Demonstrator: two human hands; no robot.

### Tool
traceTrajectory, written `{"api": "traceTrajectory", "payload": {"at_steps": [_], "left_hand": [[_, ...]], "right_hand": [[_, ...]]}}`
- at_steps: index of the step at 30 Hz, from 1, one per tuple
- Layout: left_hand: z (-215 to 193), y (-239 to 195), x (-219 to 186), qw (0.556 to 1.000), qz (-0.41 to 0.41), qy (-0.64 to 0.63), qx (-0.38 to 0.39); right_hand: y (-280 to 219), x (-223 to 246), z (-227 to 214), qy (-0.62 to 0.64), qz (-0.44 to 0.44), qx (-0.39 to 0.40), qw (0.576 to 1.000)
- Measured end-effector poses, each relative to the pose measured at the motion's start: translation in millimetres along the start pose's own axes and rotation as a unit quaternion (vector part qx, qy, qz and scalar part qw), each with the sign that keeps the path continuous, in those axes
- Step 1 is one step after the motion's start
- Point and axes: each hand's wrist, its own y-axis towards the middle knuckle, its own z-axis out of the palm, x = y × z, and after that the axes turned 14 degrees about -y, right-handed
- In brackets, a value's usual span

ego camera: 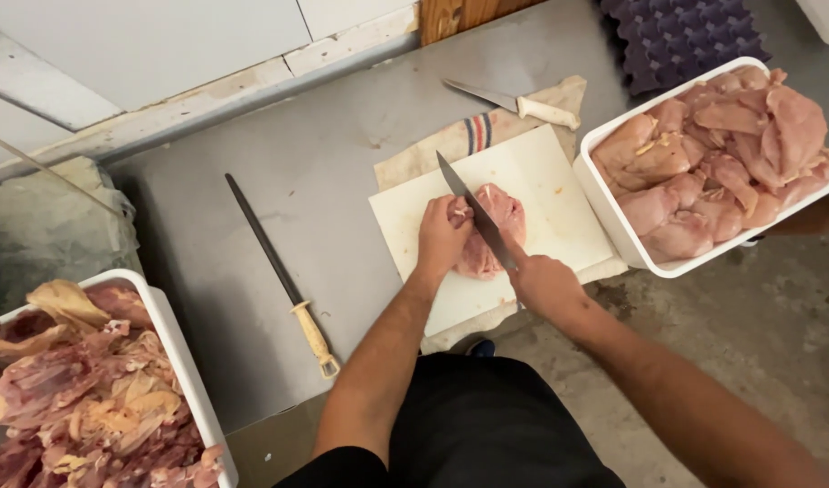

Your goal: Slicing raw chicken breasts into thinner fillets on a cutting board.

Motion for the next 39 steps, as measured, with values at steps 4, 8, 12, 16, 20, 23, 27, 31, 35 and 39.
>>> {"api": "traceTrajectory", "payload": {"at_steps": [4,8,12,16,20,23,27,31,35,39], "left_hand": [[1,-4,4,1.000,0.015,-0.003,-0.014],[-2,-2,0,0.999,0.036,-0.015,-0.021],[0,-2,8,0.997,0.063,-0.010,-0.039],[-5,-3,-9,0.997,0.063,-0.017,-0.035],[-17,-2,-27,0.998,-0.015,-0.053,0.019],[-16,11,-26,0.999,-0.002,0.006,0.042],[-21,32,-85,0.966,-0.034,0.193,0.167],[-10,58,-158,0.908,-0.148,0.238,0.313],[12,70,-189,0.821,-0.266,0.211,0.459],[30,58,-207,0.778,-0.312,0.154,0.523]], "right_hand": [[-8,1,26,-0.003,-0.003,0.000,1.000],[-39,-3,33,-0.004,-0.014,-0.038,0.999],[-74,-11,55,-0.068,-0.009,-0.051,0.996],[-111,-19,73,-0.043,0.009,-0.029,0.999],[-146,-29,99,0.007,0.051,0.137,0.989],[-179,-38,125,0.015,0.071,0.160,0.984],[-215,-43,109,0.042,0.084,0.215,0.972],[-229,-53,123,0.091,0.051,0.243,0.964],[-250,-51,166,0.098,0.103,0.149,0.979],[-260,-52,195,0.126,0.117,0.159,0.972]]}}
